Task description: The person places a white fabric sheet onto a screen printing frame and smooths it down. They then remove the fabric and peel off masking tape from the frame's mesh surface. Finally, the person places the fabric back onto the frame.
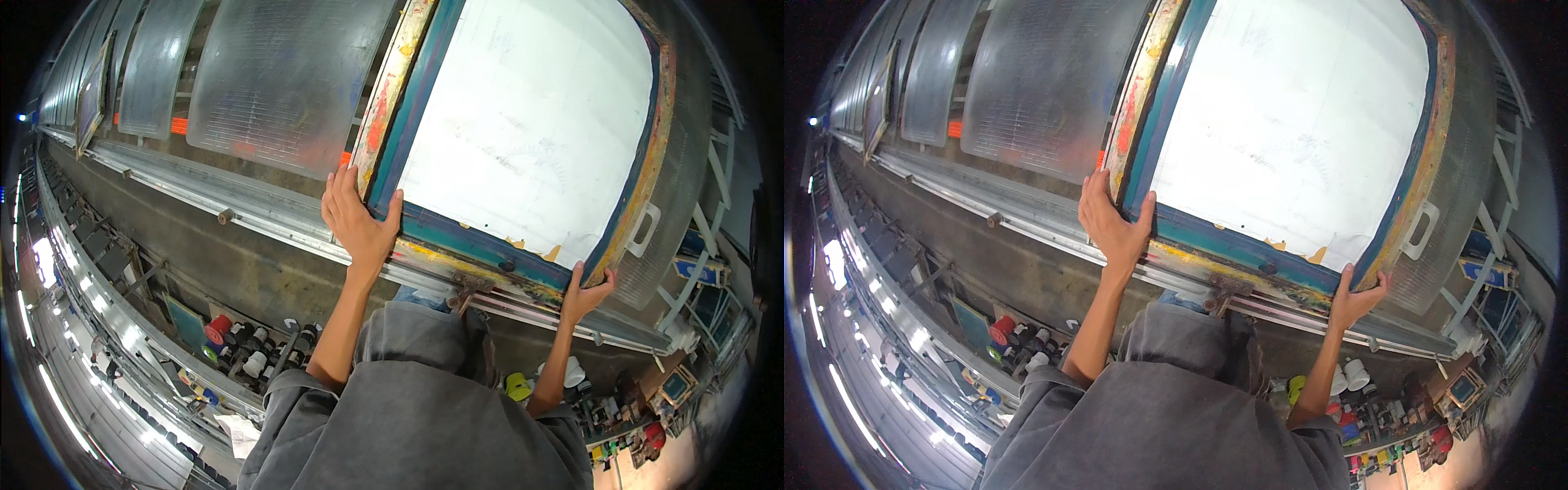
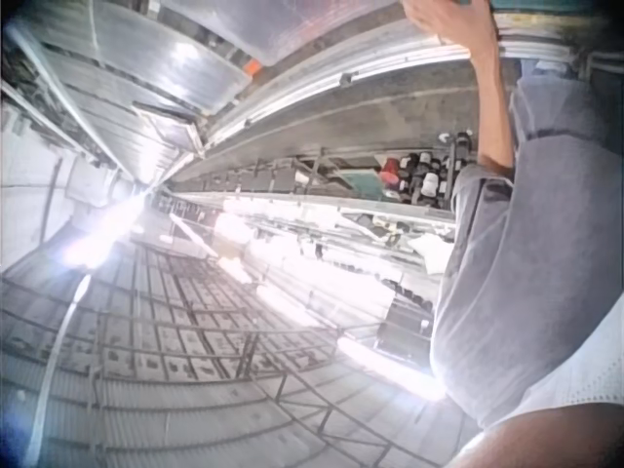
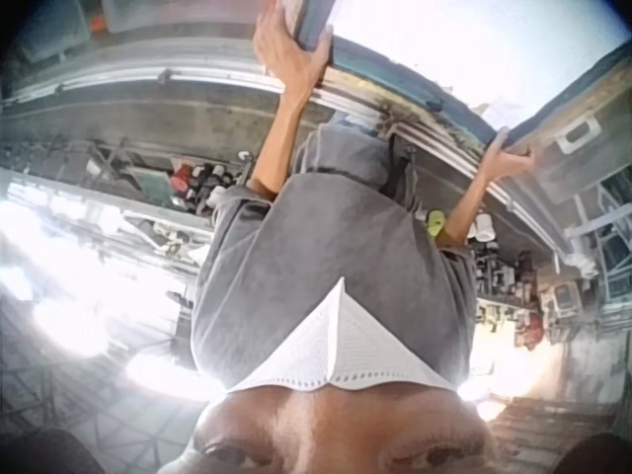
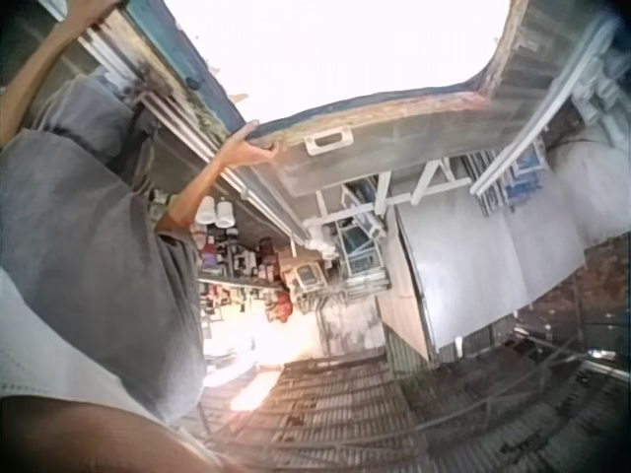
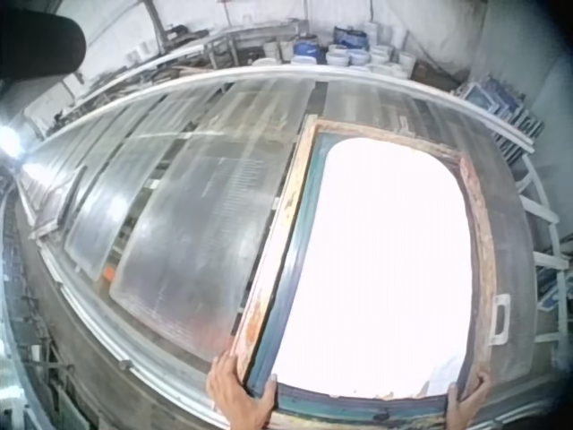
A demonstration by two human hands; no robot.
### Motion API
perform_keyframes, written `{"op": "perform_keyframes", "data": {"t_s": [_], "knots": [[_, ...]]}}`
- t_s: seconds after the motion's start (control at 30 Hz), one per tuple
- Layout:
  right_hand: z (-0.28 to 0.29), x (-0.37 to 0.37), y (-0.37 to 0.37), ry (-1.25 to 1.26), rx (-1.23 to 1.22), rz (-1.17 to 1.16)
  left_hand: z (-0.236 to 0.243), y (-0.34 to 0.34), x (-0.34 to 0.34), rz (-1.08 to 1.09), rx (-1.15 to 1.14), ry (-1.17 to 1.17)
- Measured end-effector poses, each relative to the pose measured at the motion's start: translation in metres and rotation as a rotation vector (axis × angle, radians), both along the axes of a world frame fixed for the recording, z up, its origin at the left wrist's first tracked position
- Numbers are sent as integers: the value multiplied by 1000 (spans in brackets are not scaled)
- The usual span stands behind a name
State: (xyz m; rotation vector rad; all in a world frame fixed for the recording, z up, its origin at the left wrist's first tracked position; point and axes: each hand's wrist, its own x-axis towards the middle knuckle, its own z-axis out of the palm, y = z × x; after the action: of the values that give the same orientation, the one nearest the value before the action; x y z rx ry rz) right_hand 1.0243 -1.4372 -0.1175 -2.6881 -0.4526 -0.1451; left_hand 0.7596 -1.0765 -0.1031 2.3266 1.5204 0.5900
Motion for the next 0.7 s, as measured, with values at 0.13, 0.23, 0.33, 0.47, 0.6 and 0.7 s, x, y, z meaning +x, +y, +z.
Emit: {"op": "perform_keyframes", "data": {"t_s": [0.13,0.23,0.33,0.47,0.6,0.7], "knots": [[-2,0,0,-28,8,20,3,0,0,4,0,1],[4,-4,6,-25,32,5,2,1,-1,5,-16,7],[1,-5,0,22,31,-45,-3,1,-1,-27,-38,6],[-6,5,-5,-27,28,-23,-10,-3,0,-45,53,-1],[1,6,-1,-27,66,-54,-1,-5,7,-60,59,12],[8,0,0,-8,1,-101,2,-6,14,-35,-14,4]]}}
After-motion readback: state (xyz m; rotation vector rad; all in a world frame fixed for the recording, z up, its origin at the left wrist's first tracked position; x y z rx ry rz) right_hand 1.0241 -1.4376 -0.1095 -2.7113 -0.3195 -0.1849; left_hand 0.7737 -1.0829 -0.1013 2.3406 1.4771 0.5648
